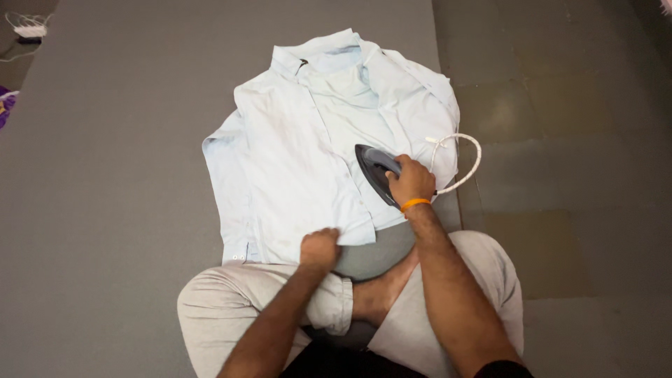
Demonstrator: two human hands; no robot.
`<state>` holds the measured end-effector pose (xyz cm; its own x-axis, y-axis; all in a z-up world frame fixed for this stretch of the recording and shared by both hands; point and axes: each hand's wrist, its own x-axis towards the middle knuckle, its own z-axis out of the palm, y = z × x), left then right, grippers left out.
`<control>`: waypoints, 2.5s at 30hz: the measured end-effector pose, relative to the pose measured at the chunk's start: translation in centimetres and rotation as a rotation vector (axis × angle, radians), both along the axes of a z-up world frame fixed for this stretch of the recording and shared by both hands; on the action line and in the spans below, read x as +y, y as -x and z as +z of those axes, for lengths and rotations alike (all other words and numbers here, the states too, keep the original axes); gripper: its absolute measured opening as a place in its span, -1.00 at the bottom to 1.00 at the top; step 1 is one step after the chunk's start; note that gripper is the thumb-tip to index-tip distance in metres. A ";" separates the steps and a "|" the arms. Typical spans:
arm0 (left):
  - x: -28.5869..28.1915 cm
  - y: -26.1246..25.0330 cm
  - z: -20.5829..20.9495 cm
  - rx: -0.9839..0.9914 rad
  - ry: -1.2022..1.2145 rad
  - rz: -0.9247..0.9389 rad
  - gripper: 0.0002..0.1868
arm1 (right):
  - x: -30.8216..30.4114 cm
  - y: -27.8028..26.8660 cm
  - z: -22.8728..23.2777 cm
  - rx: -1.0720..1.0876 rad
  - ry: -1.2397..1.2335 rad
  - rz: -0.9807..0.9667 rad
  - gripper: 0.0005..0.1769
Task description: The person irons a light blue shirt laid out on the floor. They use a black electric iron to smooth the fabric, moving it back and forth across the shirt's body and sleeves while holding the garment steady with their left hand.
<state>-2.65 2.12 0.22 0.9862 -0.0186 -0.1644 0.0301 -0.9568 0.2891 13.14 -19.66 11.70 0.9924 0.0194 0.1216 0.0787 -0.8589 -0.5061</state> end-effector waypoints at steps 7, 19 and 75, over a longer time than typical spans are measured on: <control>4.2 2.4 0.3 -0.151 0.277 0.037 -0.62 | 0.9 0.1 0.5 -0.225 -0.042 0.040 -0.62; 1.3 4.2 2.2 -0.198 -0.050 -0.143 -0.75 | -0.6 3.1 -3.9 0.398 0.382 0.486 -0.74; 32.0 12.9 5.4 0.436 -0.126 0.977 -0.57 | 0.4 5.7 1.4 -0.129 0.271 0.198 -0.15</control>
